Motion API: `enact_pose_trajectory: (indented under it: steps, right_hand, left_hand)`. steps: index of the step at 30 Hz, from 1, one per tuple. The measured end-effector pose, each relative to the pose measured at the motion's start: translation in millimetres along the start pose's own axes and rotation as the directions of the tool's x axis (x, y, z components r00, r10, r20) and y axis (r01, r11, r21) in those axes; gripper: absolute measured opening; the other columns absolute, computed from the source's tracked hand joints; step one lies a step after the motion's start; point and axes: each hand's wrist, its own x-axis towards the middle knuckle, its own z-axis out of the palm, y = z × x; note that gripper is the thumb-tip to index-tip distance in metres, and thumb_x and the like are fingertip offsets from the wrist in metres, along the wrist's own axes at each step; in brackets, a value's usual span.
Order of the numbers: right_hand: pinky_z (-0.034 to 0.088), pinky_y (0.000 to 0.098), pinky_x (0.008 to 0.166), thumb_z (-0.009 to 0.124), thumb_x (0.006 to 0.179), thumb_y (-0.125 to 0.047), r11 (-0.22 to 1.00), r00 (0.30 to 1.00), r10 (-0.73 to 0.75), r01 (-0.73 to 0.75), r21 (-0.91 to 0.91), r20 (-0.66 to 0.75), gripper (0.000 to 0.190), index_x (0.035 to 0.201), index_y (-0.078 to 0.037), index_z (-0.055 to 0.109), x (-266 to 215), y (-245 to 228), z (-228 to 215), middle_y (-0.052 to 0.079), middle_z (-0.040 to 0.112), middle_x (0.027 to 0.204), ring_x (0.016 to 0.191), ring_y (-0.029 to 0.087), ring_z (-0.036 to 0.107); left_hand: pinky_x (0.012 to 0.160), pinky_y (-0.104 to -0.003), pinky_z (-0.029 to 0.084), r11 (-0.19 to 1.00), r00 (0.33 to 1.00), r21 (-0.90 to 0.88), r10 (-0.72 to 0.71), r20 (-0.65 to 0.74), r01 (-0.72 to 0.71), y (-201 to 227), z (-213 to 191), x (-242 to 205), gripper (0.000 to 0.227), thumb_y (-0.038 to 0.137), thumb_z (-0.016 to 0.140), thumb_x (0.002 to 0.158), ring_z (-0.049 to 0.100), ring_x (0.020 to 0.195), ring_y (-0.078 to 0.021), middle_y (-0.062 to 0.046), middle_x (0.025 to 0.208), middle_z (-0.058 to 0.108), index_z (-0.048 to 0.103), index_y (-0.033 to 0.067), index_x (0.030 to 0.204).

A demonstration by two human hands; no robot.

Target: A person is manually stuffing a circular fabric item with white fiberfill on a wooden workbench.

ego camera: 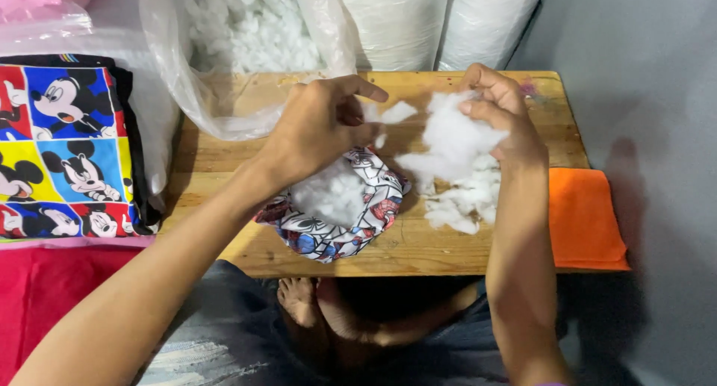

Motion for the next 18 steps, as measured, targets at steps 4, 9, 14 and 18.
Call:
enact_pose_trajectory:
  steps: [4,9,14,18]
  right_hand:
    - [0.036,0.017,0.039,0.067,0.082,-0.024,1.0,1.0,0.009,-0.009,0.009,-0.018,0.026,0.099,-0.008,0.055,-5,-18,-1,-0.001,0.051,0.065,0.045,0.004,0.048]
    - [0.032,0.0138,0.037,0.063,0.082,-0.026,1.0,0.994,-0.029,0.03,-0.004,0.101,0.025,0.094,-0.009,0.051,-3,-13,-5,-0.002,0.05,0.058,0.042,0.002,0.045]
    - [0.031,0.0191,0.046,0.06,0.086,-0.023,0.99,0.993,0.023,-0.039,0.137,0.112,0.015,0.093,-0.016,0.05,-10,-21,8,-0.006,0.056,0.073,0.053,0.002,0.047]
    - [0.032,0.0215,0.048,0.062,0.085,-0.022,0.983,0.99,0.042,-0.065,0.17,0.136,0.016,0.092,-0.014,0.05,-9,-21,9,0.0,0.058,0.076,0.055,0.006,0.048]
  left_hand:
    - [0.084,-0.045,0.06,0.984,0.99,0.155,-0.108,0.09,0.093,16,-32,-27,0.042,0.017,0.081,0.076,0.078,0.085,-0.0309,-0.014,0.082,0.076,0.075,0.015,0.117]
    - [0.088,-0.047,0.06,0.858,0.924,0.49,-0.301,0.236,0.155,4,-39,-46,0.028,0.023,0.075,0.082,0.076,0.097,-0.0361,-0.013,0.094,0.08,0.08,0.0215,0.109]
    - [0.071,-0.051,0.048,0.838,0.975,0.529,0.016,0.221,-0.134,-45,-25,-46,0.029,0.031,0.072,0.095,0.066,0.075,-0.0418,-0.016,0.076,0.073,0.072,0.0086,0.078]
    - [0.072,-0.056,0.056,0.645,0.973,0.762,-0.141,0.185,-0.051,-36,-17,-49,0.03,0.054,0.07,0.094,0.071,0.088,-0.0461,-0.02,0.097,0.071,0.079,0.0276,0.105]
